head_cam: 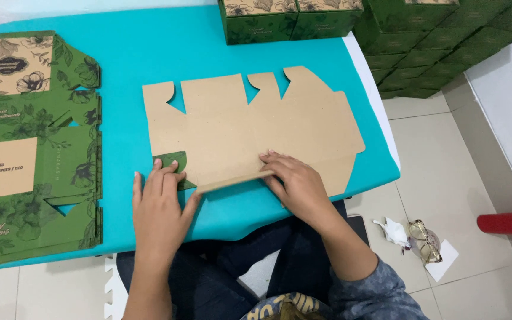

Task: The person assembles a flat cardboard box by folding the sides and tucking the flaps into place. They then place a decorative lid on top to complete the box.

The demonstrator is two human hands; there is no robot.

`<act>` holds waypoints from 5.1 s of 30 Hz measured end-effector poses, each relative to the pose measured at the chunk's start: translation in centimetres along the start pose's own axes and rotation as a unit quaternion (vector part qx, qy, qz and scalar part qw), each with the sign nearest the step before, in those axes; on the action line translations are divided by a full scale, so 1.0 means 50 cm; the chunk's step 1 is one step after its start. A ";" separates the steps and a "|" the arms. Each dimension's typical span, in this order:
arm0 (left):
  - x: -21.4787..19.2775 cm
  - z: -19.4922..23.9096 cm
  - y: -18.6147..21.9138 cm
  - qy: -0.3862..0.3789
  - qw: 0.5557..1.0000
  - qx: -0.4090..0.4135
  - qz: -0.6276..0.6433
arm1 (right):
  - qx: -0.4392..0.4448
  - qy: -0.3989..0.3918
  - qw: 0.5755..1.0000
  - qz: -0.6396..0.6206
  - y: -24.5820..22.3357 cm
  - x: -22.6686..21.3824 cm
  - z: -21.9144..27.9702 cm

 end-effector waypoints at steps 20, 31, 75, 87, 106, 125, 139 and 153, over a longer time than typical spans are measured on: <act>0.083 -0.004 0.033 0.005 0.996 0.012 -0.085 | -0.186 0.077 0.975 0.093 -0.111 0.140 -0.022; 0.075 -0.005 0.038 -0.010 0.997 0.008 -0.081 | -0.111 0.037 0.977 0.179 -0.070 0.080 0.023; 0.119 0.048 0.192 -0.057 0.982 0.182 0.003 | -0.004 0.039 0.995 -0.094 0.119 -0.076 0.085; 0.117 0.047 0.211 -0.071 0.987 0.141 -0.018 | 0.089 0.116 0.989 0.019 0.092 -0.064 0.051; 0.123 0.046 0.227 -0.053 0.991 0.119 -0.038 | -0.025 -0.010 0.987 0.161 0.046 0.004 0.108; 0.157 0.038 0.300 -0.045 0.972 0.213 0.091 | 0.043 0.023 0.998 0.027 0.173 -0.120 0.151; 0.166 0.042 0.342 -0.049 0.979 0.200 0.002 | 0.097 0.104 0.990 -0.012 0.252 -0.132 0.182; 0.205 0.046 0.356 -0.015 0.983 0.177 -0.048 | -0.025 0.098 0.987 0.122 0.147 -0.036 0.101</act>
Point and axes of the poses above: each hand's wrist, its own z-axis away from the middle knuckle, its own x-axis out of the palm, y = z × x, the point moved 7 cm from there along -z, towards the middle knuckle, and after that the axes turned 11 degrees about -x, right-handed, at the moved point
